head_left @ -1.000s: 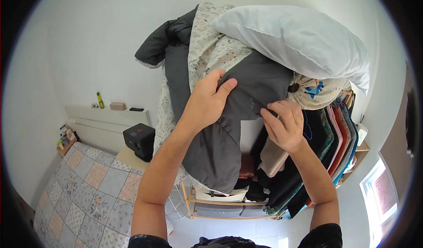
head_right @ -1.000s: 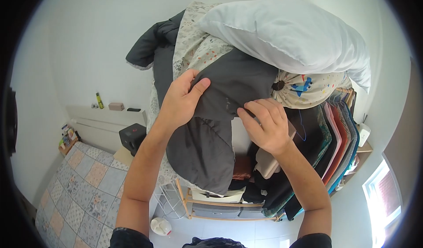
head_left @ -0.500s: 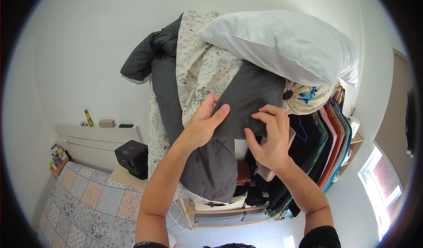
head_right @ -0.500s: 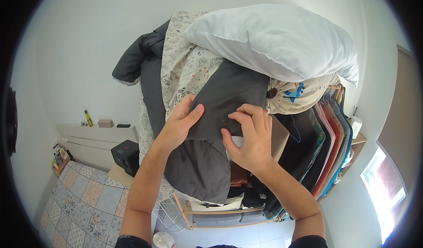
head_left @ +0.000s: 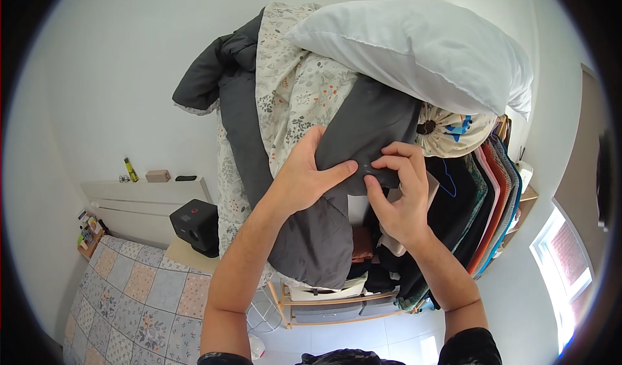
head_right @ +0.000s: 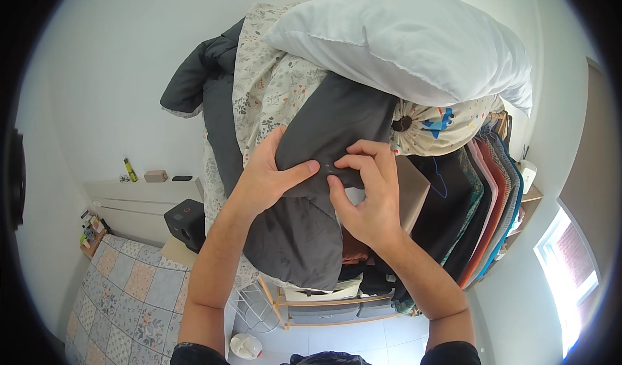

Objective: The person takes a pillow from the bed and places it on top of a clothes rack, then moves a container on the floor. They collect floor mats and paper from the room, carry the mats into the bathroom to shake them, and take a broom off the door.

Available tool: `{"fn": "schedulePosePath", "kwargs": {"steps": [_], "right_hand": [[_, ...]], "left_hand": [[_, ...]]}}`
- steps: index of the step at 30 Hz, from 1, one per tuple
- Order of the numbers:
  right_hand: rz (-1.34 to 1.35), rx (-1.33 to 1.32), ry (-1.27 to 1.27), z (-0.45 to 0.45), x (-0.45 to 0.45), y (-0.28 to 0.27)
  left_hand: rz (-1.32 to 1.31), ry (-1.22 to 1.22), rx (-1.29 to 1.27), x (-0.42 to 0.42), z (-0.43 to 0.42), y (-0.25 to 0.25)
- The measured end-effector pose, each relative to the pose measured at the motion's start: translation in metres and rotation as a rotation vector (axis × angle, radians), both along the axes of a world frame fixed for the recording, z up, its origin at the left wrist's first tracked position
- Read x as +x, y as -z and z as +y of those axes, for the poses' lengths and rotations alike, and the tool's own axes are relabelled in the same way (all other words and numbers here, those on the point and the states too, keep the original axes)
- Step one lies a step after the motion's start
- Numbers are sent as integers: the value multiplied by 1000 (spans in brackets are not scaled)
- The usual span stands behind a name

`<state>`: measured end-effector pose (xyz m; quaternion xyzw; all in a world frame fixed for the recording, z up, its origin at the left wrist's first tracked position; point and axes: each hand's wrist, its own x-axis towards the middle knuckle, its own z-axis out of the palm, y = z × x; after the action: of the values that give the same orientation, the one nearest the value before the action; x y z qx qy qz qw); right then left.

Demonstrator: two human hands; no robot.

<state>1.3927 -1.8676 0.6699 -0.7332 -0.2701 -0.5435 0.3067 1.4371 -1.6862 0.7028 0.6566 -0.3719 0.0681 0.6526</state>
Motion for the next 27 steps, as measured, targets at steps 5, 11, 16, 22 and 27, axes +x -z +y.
{"fn": "schedulePosePath", "kwargs": {"steps": [5, 11, 16, 22, 27], "right_hand": [[26, 74, -22, 2, 3, 0], [55, 123, -32, 3, 3, -3], [28, 96, -21, 1, 9, -4], [48, 152, -87, -1, 14, -3], [41, 176, -130, 5, 8, -6]], "left_hand": [[-99, -51, 32, 0, -2, 2], [-119, -72, 23, -6, -6, 1], [-126, -90, 30, -8, -7, -2], [-73, -54, -29, -9, -8, -4], [-118, -99, 0, -7, -6, -5]]}}
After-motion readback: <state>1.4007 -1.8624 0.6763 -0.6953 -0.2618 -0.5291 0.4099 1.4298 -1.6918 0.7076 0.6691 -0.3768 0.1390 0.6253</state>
